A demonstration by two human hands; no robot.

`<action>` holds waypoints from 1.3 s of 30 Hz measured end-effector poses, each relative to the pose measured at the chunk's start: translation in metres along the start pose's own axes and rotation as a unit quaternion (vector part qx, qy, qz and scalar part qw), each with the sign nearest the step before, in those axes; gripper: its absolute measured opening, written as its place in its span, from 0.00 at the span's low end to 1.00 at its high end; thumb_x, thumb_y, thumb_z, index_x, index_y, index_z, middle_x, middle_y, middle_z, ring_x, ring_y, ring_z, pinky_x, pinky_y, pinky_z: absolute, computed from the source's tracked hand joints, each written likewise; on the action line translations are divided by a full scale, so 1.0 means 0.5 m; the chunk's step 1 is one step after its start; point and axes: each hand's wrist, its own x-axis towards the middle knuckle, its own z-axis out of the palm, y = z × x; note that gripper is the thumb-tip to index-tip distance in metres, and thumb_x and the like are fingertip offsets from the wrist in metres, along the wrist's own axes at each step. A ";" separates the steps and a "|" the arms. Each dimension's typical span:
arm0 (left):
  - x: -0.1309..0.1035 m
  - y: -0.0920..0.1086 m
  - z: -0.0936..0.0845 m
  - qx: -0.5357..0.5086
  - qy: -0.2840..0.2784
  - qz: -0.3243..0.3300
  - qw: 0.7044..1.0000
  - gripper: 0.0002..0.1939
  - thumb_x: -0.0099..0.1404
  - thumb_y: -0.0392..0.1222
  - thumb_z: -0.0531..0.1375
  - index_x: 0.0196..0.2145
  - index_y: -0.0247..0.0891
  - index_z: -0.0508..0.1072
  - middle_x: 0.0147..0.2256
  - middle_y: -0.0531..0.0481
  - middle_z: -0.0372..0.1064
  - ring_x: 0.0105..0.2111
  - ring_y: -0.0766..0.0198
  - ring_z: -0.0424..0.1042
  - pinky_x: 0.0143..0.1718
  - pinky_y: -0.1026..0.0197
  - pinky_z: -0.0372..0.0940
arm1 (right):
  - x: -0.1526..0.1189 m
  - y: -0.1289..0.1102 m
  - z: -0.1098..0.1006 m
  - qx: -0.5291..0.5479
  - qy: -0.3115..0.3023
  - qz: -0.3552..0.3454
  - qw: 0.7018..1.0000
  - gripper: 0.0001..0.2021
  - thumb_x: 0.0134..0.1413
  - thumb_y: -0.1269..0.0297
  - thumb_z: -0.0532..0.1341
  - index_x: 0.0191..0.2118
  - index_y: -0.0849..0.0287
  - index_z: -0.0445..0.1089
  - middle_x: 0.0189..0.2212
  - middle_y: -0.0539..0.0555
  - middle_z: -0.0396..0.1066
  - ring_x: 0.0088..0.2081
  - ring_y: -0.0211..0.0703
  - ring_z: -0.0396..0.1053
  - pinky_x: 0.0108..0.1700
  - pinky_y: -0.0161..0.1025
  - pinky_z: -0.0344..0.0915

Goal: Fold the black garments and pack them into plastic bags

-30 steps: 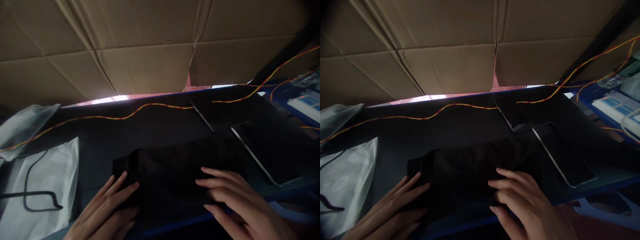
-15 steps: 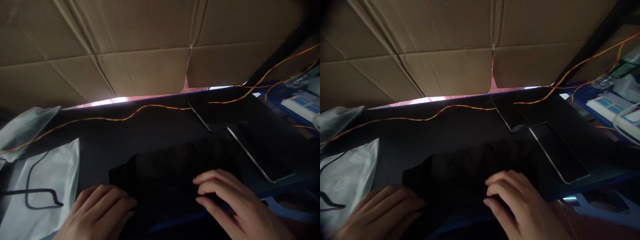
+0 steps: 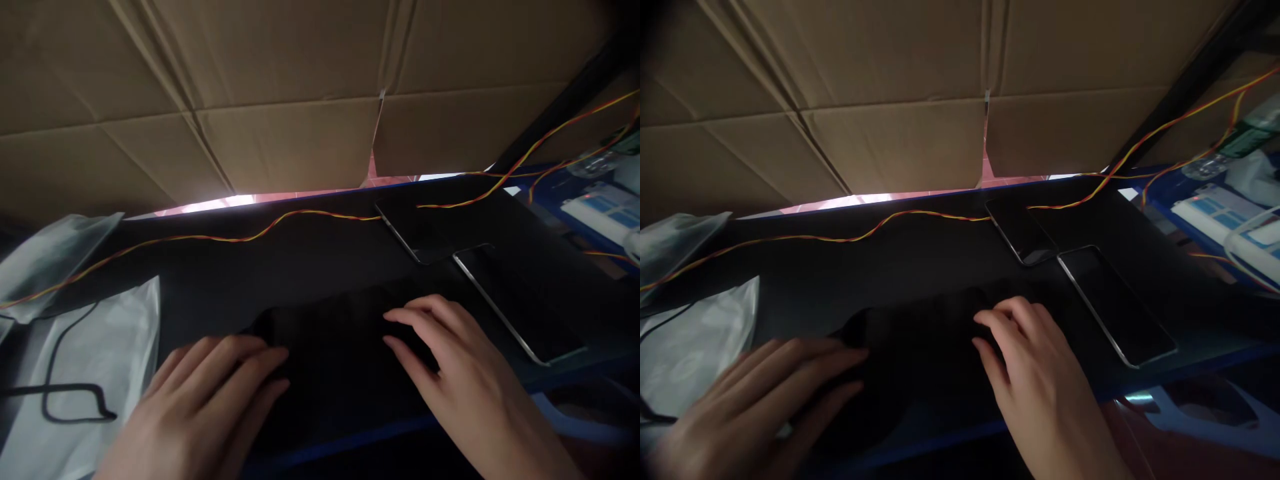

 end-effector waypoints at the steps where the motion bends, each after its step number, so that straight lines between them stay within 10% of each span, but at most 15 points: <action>1: -0.010 0.005 0.003 0.001 -0.019 0.012 1.000 0.15 0.77 0.48 0.63 0.58 0.57 0.82 0.53 0.52 0.81 0.47 0.54 0.80 0.46 0.52 0.77 | -0.005 0.000 0.001 0.000 0.006 -0.007 1.000 0.11 0.76 0.67 0.60 0.58 0.50 0.73 0.52 0.57 0.75 0.50 0.55 0.77 0.50 0.54 0.78; 10: -0.033 0.001 0.006 0.013 -0.040 0.062 0.997 0.28 0.77 0.42 0.61 0.71 0.61 0.70 0.68 0.53 0.71 0.67 0.45 0.70 0.63 0.43 0.72 | -0.054 -0.045 0.008 0.049 0.006 -0.137 0.989 0.19 0.72 0.74 0.59 0.56 0.45 0.79 0.57 0.49 0.80 0.56 0.52 0.74 0.56 0.48 0.75; 21: -0.014 -0.015 0.023 0.065 -0.073 0.116 0.988 0.31 0.79 0.42 0.59 0.76 0.49 0.63 0.79 0.54 0.55 0.80 0.46 0.48 0.81 0.41 0.37 | -0.014 -0.038 0.034 0.076 0.005 -0.052 0.996 0.11 0.75 0.68 0.62 0.52 0.50 0.82 0.51 0.56 0.78 0.53 0.54 0.74 0.50 0.50 0.78; 28: -0.016 -0.016 -0.008 0.011 -0.008 0.055 0.998 0.31 0.77 0.35 0.57 0.72 0.57 0.68 0.71 0.55 0.69 0.74 0.48 0.63 0.76 0.39 0.59 | -0.038 0.044 -0.040 0.024 0.094 -0.010 0.995 0.14 0.75 0.61 0.62 0.60 0.41 0.77 0.62 0.53 0.72 0.62 0.57 0.71 0.63 0.57 0.69; 34: -0.050 -0.025 0.013 -0.026 -0.011 -0.015 0.999 0.28 0.79 0.40 0.56 0.72 0.55 0.67 0.71 0.52 0.68 0.74 0.47 0.64 0.70 0.40 0.69 | -0.064 0.154 -0.025 -0.124 0.090 0.129 0.980 0.37 0.72 0.30 0.51 0.56 0.61 0.78 0.51 0.69 0.76 0.54 0.74 0.75 0.56 0.73 0.71; 39: -0.054 -0.017 0.038 -0.047 0.008 -0.059 0.997 0.21 0.82 0.45 0.56 0.69 0.55 0.71 0.70 0.55 0.68 0.65 0.56 0.73 0.66 0.50 0.71 | -0.051 0.144 -0.021 -0.093 0.094 0.141 0.981 0.31 0.70 0.31 0.53 0.44 0.55 0.78 0.47 0.67 0.79 0.44 0.67 0.77 0.43 0.63 0.75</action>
